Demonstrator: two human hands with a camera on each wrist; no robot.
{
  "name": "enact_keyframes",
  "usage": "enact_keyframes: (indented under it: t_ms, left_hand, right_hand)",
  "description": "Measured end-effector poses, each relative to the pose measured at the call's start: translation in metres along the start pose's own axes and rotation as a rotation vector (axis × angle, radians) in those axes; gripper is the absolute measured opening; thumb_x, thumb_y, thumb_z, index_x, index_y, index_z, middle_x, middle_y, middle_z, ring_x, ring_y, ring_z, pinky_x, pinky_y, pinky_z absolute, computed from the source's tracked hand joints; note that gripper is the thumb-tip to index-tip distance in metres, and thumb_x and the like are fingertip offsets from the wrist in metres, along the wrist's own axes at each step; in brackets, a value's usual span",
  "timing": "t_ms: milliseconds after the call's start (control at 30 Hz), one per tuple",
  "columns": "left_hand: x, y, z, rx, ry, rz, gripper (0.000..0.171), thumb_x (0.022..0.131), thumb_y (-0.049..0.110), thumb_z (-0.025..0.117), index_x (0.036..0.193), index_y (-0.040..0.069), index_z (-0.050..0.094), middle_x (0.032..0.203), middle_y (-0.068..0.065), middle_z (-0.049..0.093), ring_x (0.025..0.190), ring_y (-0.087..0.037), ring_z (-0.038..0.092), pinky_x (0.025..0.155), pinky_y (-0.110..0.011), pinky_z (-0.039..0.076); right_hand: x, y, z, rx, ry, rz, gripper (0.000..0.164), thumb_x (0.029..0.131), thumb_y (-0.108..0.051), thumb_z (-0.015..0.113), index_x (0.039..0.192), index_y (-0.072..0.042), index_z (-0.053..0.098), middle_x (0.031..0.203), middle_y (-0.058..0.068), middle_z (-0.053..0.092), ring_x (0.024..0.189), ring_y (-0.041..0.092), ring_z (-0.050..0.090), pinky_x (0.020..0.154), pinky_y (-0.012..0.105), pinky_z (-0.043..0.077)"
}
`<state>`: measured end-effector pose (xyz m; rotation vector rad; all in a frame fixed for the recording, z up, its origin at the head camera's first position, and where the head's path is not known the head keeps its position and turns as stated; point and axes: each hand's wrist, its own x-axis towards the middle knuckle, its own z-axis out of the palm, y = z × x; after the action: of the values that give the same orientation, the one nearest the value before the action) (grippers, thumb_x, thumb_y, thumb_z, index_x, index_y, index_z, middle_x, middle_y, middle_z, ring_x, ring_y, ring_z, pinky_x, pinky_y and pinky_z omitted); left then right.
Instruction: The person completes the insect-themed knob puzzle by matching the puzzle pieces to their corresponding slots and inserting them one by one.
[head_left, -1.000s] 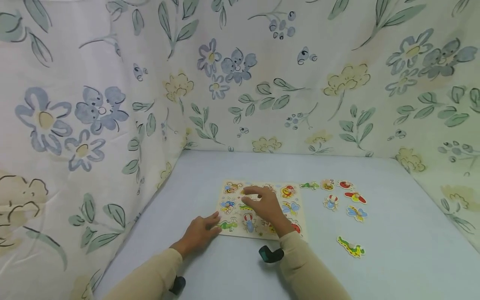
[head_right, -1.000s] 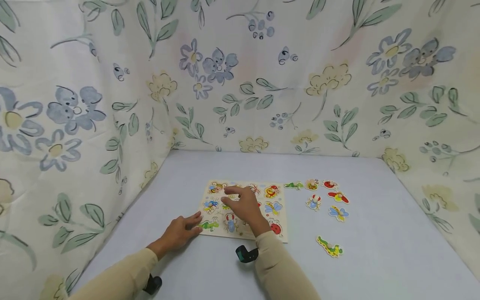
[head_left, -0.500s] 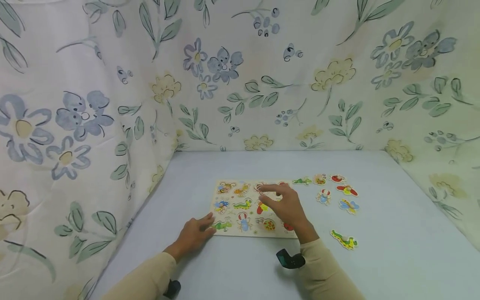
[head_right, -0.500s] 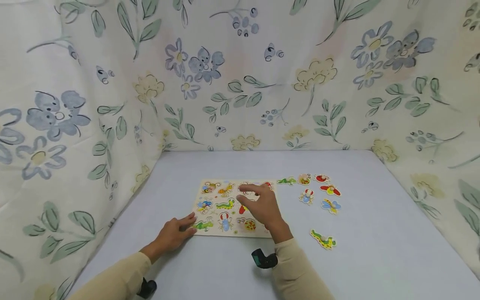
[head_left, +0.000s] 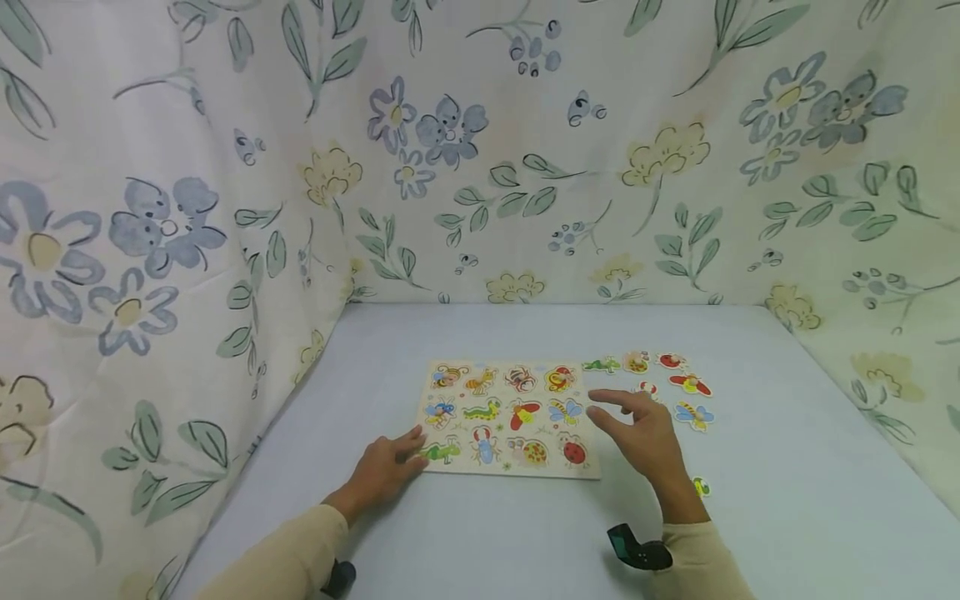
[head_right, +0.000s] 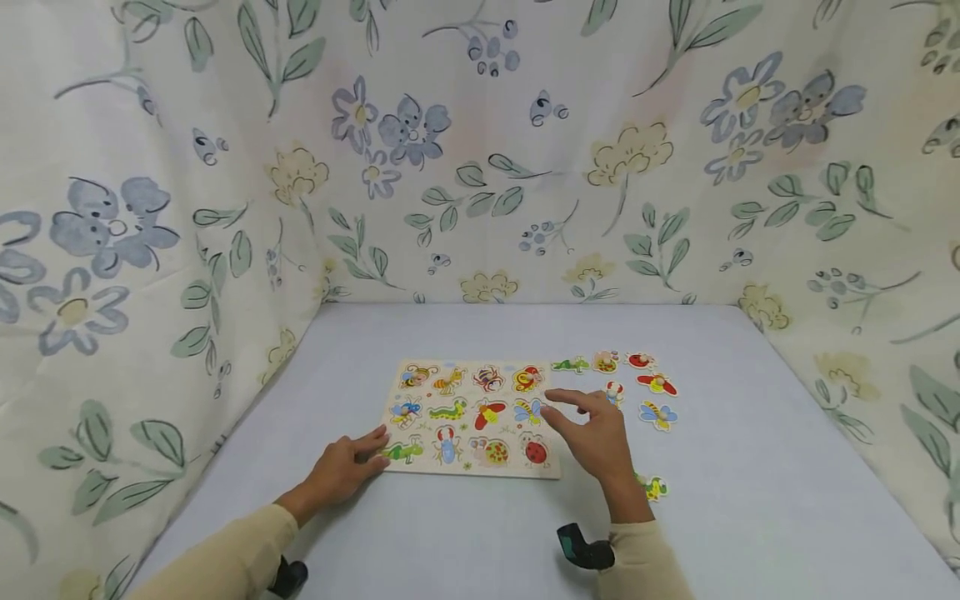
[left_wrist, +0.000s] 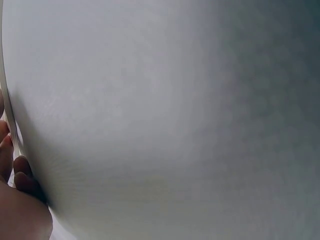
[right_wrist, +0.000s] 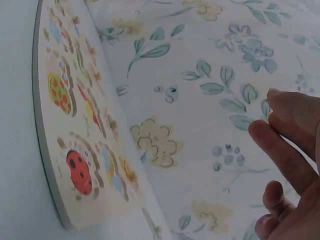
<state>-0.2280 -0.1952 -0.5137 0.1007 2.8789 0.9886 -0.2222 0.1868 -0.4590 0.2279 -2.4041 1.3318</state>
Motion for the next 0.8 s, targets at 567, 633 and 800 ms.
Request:
enact_keyframes:
  t_ms: [567,633,800]
  left_hand:
    - [0.000,0.000,-0.003,0.000,0.004,0.046,0.047,0.089,0.025,0.071,0.132,0.013,0.059,0.143,0.007,0.043,0.135,-0.028,0.036,0.107,-0.053,0.029]
    - [0.000,-0.001,-0.002,-0.001,0.002,0.050,0.047,0.088,0.025,0.071,0.132,0.012,0.059,0.143,0.006,0.043,0.136,-0.029,0.035,0.108,-0.054,0.028]
    - [0.002,-0.001,0.000,-0.007,-0.007,0.039,0.047,0.088,0.025,0.072,0.132,0.012,0.058,0.143,0.007,0.042,0.135,-0.026,0.036,0.109,-0.053,0.026]
  right_hand:
    - [-0.037,0.057,-0.072,-0.108,0.004,0.143,0.033,0.089,-0.033,0.072,0.110,-0.009,0.073,0.110,0.014,0.067,0.103,0.029,0.050,0.081,0.052,0.040]
    - [-0.038,0.062,-0.078,-0.118,-0.022,0.159,0.033,0.089,-0.033,0.072,0.111,-0.009,0.073,0.110,0.014,0.065,0.103,0.029,0.049,0.080,0.049,0.040]
    - [-0.042,0.075,-0.091,-0.161,-0.108,0.161,0.029,0.088,-0.029,0.073,0.108,-0.009,0.074,0.104,0.009,0.067,0.099,0.027,0.049,0.075,0.042,0.039]
